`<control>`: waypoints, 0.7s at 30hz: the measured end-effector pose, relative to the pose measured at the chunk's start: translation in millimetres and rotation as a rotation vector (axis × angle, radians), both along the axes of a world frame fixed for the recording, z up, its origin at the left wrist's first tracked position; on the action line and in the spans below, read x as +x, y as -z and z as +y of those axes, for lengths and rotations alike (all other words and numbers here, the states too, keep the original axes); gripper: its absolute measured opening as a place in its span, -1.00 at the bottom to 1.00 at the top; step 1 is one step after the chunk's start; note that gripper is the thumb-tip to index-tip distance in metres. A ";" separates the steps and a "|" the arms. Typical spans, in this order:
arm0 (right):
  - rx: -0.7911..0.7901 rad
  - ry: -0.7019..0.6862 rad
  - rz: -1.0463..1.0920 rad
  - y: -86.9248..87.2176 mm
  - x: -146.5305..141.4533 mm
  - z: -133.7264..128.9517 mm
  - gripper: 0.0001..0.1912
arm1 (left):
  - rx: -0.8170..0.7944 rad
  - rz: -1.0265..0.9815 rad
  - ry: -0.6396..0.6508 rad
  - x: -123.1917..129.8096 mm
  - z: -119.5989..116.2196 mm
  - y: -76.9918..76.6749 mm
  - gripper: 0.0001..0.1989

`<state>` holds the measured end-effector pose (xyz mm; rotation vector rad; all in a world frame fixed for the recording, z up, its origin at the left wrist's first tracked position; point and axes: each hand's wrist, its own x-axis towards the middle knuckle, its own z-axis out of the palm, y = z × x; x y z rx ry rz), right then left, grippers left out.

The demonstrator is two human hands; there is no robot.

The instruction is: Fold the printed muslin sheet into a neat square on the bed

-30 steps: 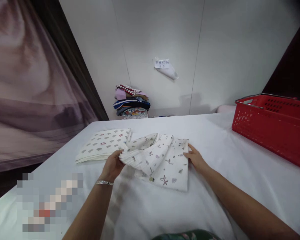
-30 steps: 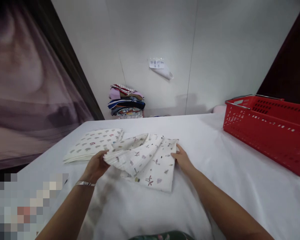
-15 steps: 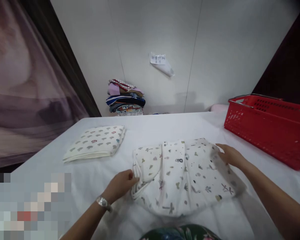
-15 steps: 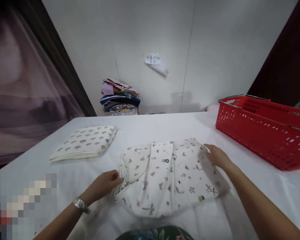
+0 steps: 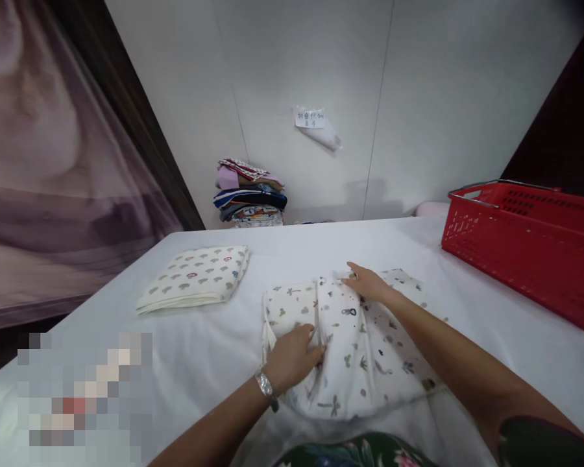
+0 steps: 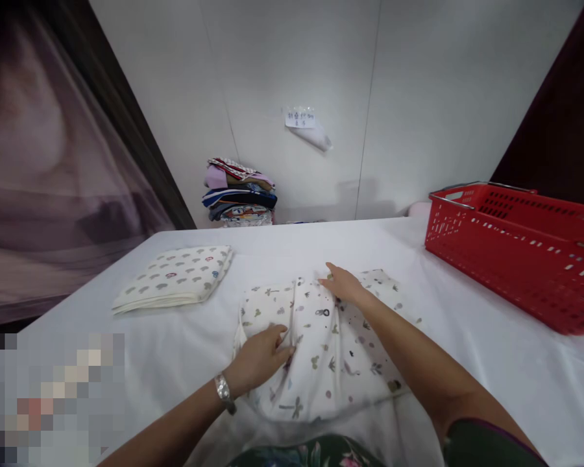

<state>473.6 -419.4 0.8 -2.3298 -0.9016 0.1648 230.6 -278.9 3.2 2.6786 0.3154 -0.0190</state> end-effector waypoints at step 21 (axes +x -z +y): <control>0.075 -0.113 -0.032 -3.0 -15.4 -9.3 -0.57 | -0.390 -0.021 -0.212 -86.6 22.3 -7.4 -0.96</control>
